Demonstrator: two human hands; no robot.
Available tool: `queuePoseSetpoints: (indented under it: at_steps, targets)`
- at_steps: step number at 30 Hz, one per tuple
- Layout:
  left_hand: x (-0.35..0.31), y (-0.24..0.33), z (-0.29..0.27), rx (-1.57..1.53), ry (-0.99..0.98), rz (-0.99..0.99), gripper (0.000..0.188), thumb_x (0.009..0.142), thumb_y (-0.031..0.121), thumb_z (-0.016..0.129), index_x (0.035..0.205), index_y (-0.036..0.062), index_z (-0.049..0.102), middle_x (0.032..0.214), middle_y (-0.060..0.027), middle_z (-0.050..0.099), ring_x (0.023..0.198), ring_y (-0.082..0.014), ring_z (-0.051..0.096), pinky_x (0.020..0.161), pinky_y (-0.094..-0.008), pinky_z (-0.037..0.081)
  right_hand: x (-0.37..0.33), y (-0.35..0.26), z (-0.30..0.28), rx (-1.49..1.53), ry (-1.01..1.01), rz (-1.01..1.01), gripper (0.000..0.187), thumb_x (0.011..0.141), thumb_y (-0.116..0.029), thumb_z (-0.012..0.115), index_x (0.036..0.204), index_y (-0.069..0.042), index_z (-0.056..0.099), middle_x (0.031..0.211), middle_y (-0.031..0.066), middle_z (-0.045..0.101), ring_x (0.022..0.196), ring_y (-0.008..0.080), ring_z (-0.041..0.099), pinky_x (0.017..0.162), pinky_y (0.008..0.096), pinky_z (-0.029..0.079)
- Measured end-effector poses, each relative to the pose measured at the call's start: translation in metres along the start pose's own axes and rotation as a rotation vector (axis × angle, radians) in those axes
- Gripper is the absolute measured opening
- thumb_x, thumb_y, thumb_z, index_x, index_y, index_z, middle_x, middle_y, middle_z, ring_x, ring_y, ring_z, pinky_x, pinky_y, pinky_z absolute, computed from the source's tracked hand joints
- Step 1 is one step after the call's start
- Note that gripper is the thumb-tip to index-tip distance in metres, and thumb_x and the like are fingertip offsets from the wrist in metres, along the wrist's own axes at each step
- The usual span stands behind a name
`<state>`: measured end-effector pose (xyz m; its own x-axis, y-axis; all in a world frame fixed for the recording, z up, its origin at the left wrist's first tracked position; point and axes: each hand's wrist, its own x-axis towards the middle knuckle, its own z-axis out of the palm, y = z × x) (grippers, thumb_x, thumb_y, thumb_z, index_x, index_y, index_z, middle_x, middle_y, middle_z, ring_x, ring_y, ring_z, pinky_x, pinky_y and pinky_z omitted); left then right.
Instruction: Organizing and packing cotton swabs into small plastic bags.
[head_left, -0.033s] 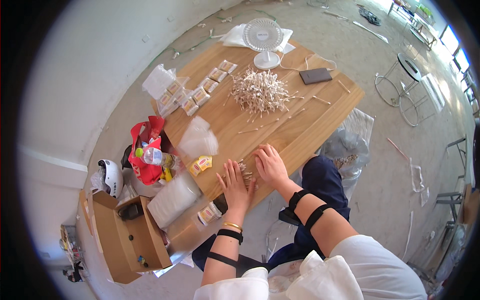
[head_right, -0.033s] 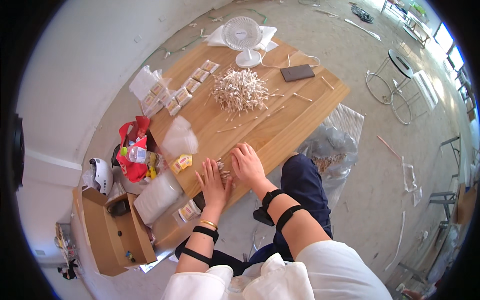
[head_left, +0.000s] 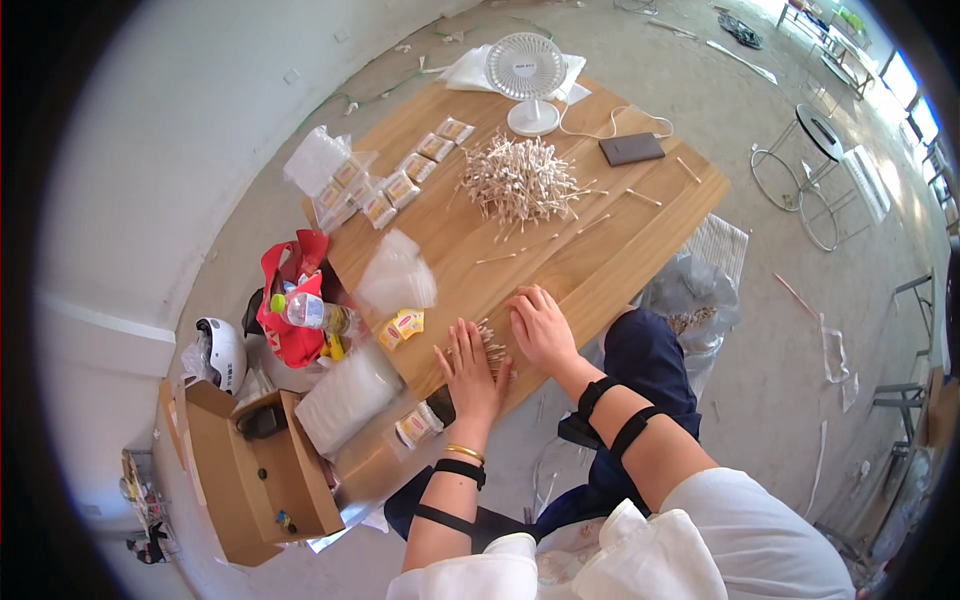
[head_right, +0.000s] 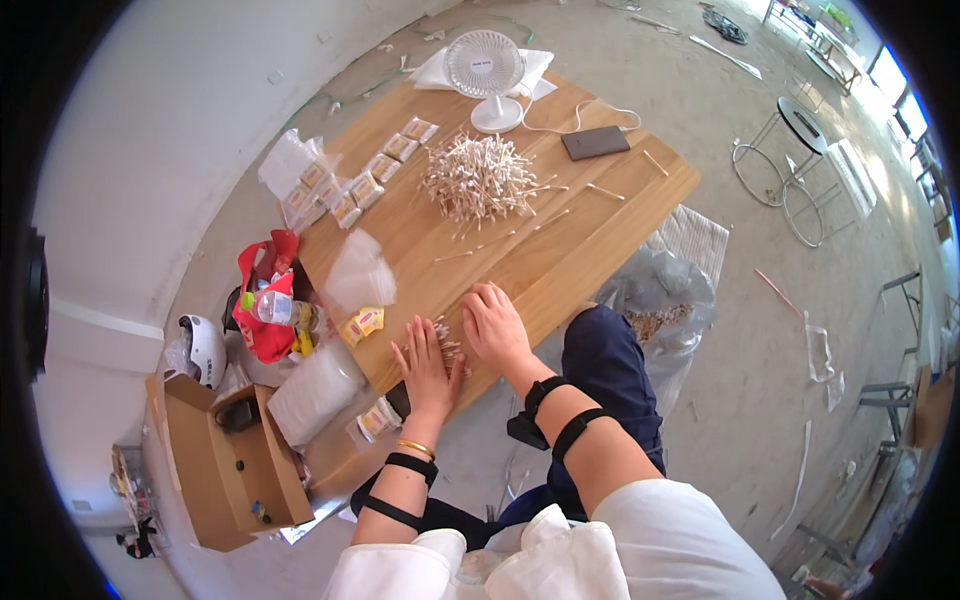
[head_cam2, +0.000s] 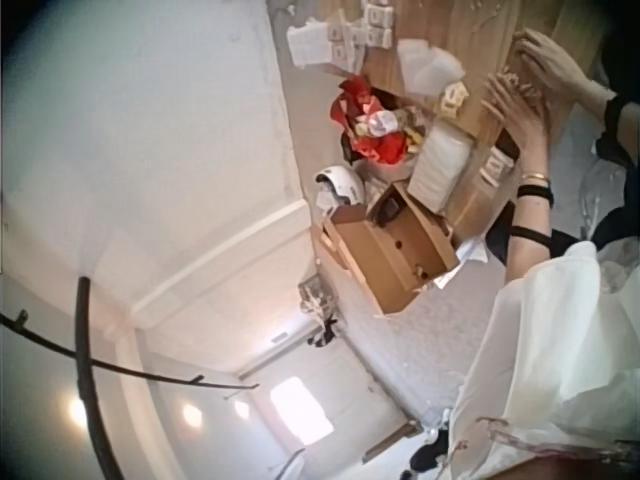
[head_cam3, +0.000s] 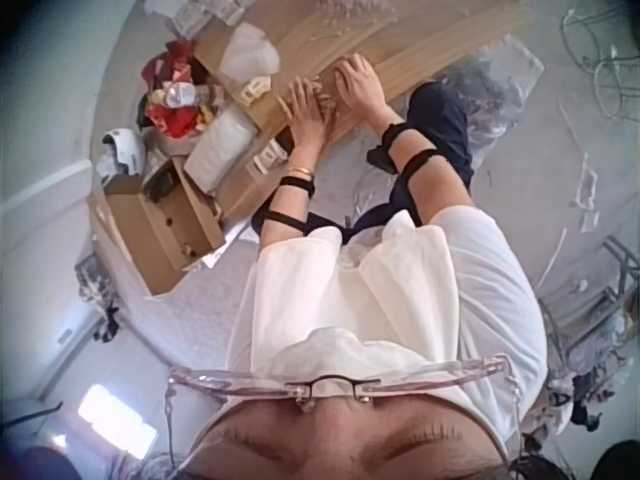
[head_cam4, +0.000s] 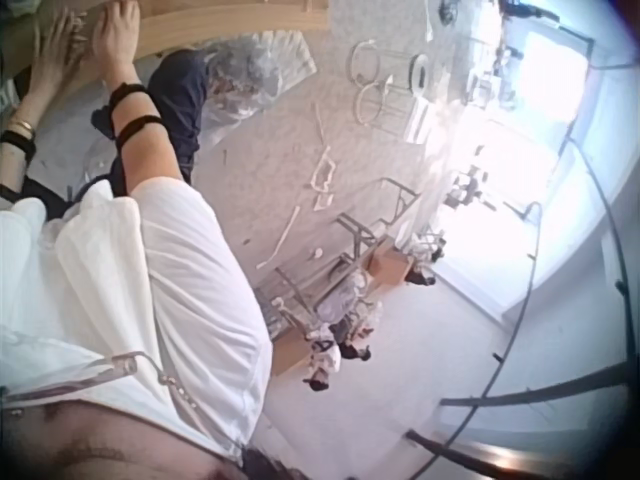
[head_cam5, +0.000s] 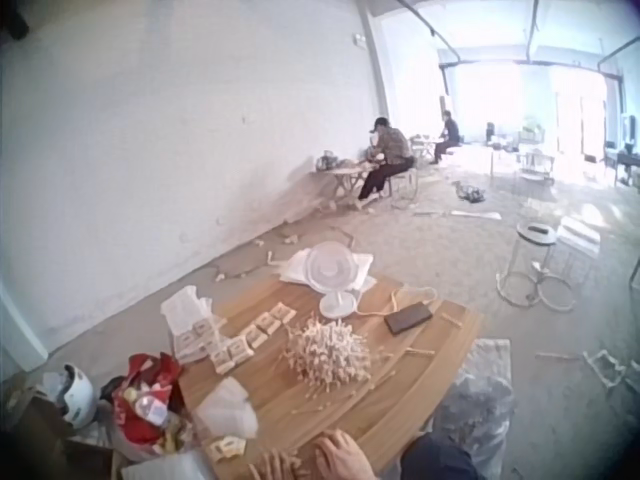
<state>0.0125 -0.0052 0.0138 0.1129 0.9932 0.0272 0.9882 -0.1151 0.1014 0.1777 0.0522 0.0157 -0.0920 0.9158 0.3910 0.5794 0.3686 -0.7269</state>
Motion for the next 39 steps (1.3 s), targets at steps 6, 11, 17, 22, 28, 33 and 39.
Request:
queuePoseSetpoints:
  at_steps: [6,11,17,22,28,33,39]
  targets:
    - [-0.009,-0.003,-0.007,-0.054,0.028,0.059,0.087,0.1,0.056,0.046,0.161,-0.0007,0.017,0.169,-0.0203,0.016,0.157,-0.0351,0.01,0.124,-0.0609,0.001,0.001,-0.002,0.001,0.004,0.013,-0.001,0.016,0.093,-0.011,0.06,0.106,-0.004,0.064,0.117,0.0154,0.059,0.118,0.0361,0.055,0.104,0.0449,0.045]
    - [-0.029,-0.003,-0.015,-0.174,0.083,0.135,0.093,0.099,0.056,0.049,0.161,-0.0028,0.014,0.168,-0.0244,0.014,0.157,-0.0385,0.008,0.124,-0.0604,0.0,0.002,0.002,0.004,-0.015,0.014,-0.037,0.018,0.088,-0.009,0.065,0.106,-0.007,0.066,0.114,0.013,0.059,0.117,0.0347,0.055,0.104,0.0453,0.045]
    - [-0.061,-0.001,-0.013,-0.251,0.099,0.142,0.105,0.088,0.045,0.069,0.16,-0.0037,0.011,0.166,-0.0274,0.015,0.156,-0.0417,0.01,0.125,-0.06,0.006,0.018,-0.016,0.017,0.067,-0.26,-0.196,0.018,0.081,-0.012,0.071,0.098,-0.014,0.069,0.11,0.009,0.058,0.113,0.0323,0.053,0.101,0.0453,0.043]
    - [-0.045,-0.004,-0.001,-0.267,0.206,0.025,0.11,0.079,0.039,0.076,0.159,-0.0031,0.013,0.164,-0.0291,0.016,0.154,-0.0473,0.012,0.123,-0.0618,0.01,0.027,-0.014,0.033,-0.068,-0.42,-0.253,0.01,0.081,-0.016,0.071,0.091,-0.014,0.07,0.106,0.0087,0.056,0.11,0.0309,0.052,0.098,0.0437,0.044]
    - [-0.016,0.009,0.001,-0.317,0.27,-0.14,0.109,0.077,0.035,0.079,0.159,-0.0023,0.016,0.163,-0.0294,0.019,0.153,-0.0472,0.015,0.122,-0.0633,0.013,0.042,-0.006,0.038,0.015,-0.256,-0.053,0.007,0.081,-0.015,0.07,0.088,-0.014,0.07,0.103,0.0073,0.058,0.11,0.0292,0.053,0.096,0.0433,0.045]
    - [-0.025,0.003,0.002,-0.39,0.309,-0.133,0.107,0.077,0.031,0.079,0.158,-0.0035,0.017,0.162,-0.029,0.02,0.152,-0.0477,0.016,0.124,-0.0605,0.012,0.044,-0.01,0.04,-0.119,-0.343,-0.12,0.009,0.081,-0.015,0.069,0.09,-0.013,0.071,0.102,0.0074,0.059,0.108,0.03,0.054,0.094,0.0427,0.046]
    - [-0.024,-0.009,0.003,-0.361,0.252,-0.09,0.101,0.081,0.034,0.075,0.156,-0.0059,0.021,0.161,-0.0301,0.023,0.152,-0.0456,0.019,0.125,-0.0564,0.016,0.029,-0.005,0.032,0.097,-0.25,-0.079,0.014,0.087,-0.01,0.063,0.099,-0.009,0.071,0.106,0.0101,0.06,0.109,0.0326,0.055,0.095,0.0437,0.047]
